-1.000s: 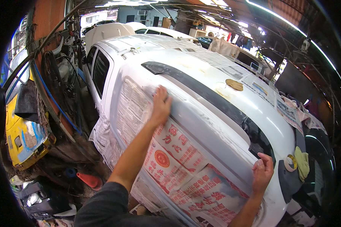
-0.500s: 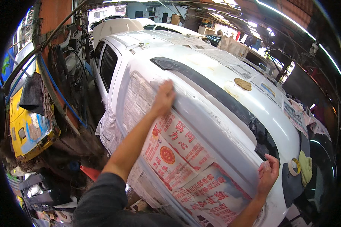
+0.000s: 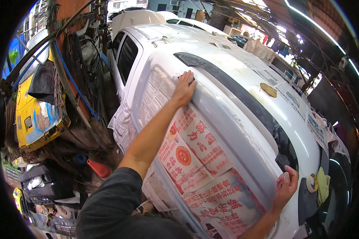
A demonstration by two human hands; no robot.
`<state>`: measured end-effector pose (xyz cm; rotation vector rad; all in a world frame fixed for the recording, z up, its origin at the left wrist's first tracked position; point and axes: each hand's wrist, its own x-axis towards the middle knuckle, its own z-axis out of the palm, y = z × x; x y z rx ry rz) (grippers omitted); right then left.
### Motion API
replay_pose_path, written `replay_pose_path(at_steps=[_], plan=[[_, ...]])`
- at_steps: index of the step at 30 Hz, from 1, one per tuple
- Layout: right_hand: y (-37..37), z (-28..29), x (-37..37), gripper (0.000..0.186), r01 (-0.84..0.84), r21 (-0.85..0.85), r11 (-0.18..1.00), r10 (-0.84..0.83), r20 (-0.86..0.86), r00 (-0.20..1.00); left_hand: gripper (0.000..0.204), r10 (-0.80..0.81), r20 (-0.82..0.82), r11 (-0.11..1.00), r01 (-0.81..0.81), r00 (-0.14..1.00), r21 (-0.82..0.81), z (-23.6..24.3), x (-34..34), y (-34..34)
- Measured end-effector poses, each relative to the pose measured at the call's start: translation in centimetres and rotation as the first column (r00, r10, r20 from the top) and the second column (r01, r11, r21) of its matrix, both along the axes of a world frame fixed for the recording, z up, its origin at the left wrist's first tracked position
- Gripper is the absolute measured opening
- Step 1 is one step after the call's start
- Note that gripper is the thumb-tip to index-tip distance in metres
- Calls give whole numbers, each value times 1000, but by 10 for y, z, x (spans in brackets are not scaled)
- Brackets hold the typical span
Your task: The person performs wet-sanding on the rear panel of a white vehicle. They use a sanding block and a sponge, periodically rinsing the surface and the tools in a bucket of water to smooth the body filler.
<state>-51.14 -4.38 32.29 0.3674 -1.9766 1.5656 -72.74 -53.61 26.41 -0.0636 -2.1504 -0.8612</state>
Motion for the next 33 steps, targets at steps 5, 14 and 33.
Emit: replay_pose_path(at_steps=[5, 14, 33], plan=[[18, -3, 5, 23, 39, 22, 999, -39, -7, 999, 63, -346, -70, 938, 341, 936, -65, -4, 55, 115], [7, 3, 11, 20, 3, -39, 999, 1, 82, 997, 59, -197, -124, 979, 202, 973, 29, -3, 22, 70], [-7, 5, 6, 20, 5, -5, 1000, -5, 10, 1000, 70, 30, 75, 991, -39, 997, 128, 0, -27, -39]])
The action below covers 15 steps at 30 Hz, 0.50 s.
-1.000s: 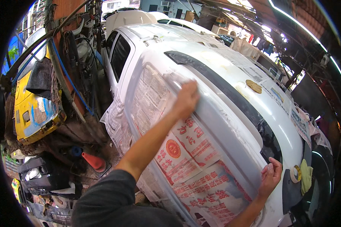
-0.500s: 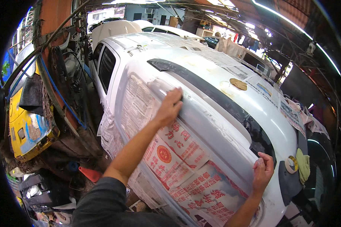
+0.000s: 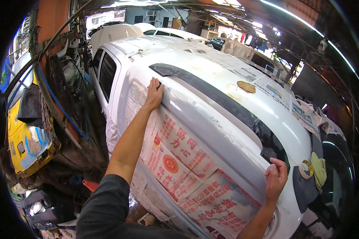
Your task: The person performs wet-sanding on the rear panel of a white vehicle. They use a sanding block and a sponge, periodically rinsing the surface and the tools in a bucket of water to smooth the body filler.
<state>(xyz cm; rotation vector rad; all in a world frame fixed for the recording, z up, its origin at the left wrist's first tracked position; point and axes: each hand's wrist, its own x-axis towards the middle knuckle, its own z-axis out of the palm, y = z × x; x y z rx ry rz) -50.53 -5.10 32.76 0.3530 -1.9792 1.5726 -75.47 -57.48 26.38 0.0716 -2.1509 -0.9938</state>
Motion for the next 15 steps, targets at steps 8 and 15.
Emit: replay_pose_path(at_steps=[8, 15], plan=[[15, 10, 11, 22, 13, -23, 1000, -11, 70, 998, 74, -330, -22, 913, 313, 944, -260, -12, 35, 82], [10, 5, 4, 24, 27, -13, 1000, -26, 43, 999, 72, -171, -62, 959, 152, 983, -237, -25, 44, 92]])
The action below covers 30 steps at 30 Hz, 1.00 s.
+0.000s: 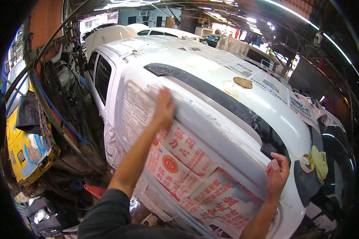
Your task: The person performs wet-sanding on the rear panel of a white vehicle. They use a sanding block and a sponge, periodically rinsing the surface and the tools in a bucket of water to smooth the body filler.
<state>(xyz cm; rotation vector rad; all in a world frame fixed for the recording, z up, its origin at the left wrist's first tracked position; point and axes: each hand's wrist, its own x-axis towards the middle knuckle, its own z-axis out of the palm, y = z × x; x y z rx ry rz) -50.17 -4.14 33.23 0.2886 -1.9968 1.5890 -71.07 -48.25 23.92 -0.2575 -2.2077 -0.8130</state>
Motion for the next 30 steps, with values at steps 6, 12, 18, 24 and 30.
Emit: replay_pose_path(at_steps=[6, 12, 18, 24, 30], plan=[[6, 3, 0, 24, -38, -40, 998, 38, 8, 999, 72, -131, 74, 978, 141, 989, -155, 24, 22, 8], [0, 5, 1, 24, -56, -35, 998, 56, -14, 998, 72, -69, -23, 998, 69, 997, 7, 15, 36, 49], [2, 6, 3, 26, -87, -76, 993, 89, 26, 996, 74, -388, -18, 918, 384, 922, -102, 12, 134, 178], [0, 8, -1, 25, -148, -72, 986, 150, 11, 989, 68, 98, 20, 977, -100, 995, 187, 31, 39, 52], [0, 11, 6, 22, -128, -81, 989, 132, 56, 990, 75, -228, -70, 974, 226, 971, -31, 11, 154, 224]])
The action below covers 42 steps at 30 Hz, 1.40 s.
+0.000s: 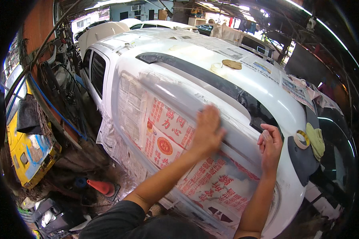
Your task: The person performs wet-sanding on the rear panel of a white vehicle. They use a sanding block and a sponge, periodically rinsing the surface and the tools in a bucket of water to smooth the body filler.
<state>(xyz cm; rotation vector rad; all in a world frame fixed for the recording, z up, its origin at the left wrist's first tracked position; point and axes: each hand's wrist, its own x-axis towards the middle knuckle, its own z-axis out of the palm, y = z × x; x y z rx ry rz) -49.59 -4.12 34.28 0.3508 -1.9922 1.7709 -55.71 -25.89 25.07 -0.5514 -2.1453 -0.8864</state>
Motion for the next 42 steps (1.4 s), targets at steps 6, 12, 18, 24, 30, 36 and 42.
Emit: replay_pose_path(at_steps=[6, 12, 18, 24, 30, 36, 42], plan=[[7, 5, 2, 23, -10, 12, 1000, 11, -45, 999, 70, 67, -12, 992, -68, 998, -102, -2, -41, -65], [1, 2, -1, 34, -62, -112, 992, 53, -76, 996, 77, -41, 25, 997, 43, 999, -64, -6, 37, 44], [26, -10, 43, 46, -49, -274, 961, -3, -185, 983, 74, -375, 66, 879, 378, 925, -291, -7, 41, 36], [13, -108, 184, 36, -206, -212, 955, 226, 77, 971, 74, -118, 5, 977, 117, 993, -180, -8, 36, 7], [-30, -132, 206, 25, -452, -25, 892, 439, 292, 850, 75, -596, 65, 733, 575, 800, -363, -2, 112, 140], [16, -179, 250, 27, -253, -68, 965, 255, 457, 852, 77, -356, 40, 720, 301, 934, -625, 22, 55, 28], [-15, -164, 251, 28, -427, 49, 903, 360, 457, 814, 74, -558, 47, 721, 512, 829, -468, 8, 106, 137]])
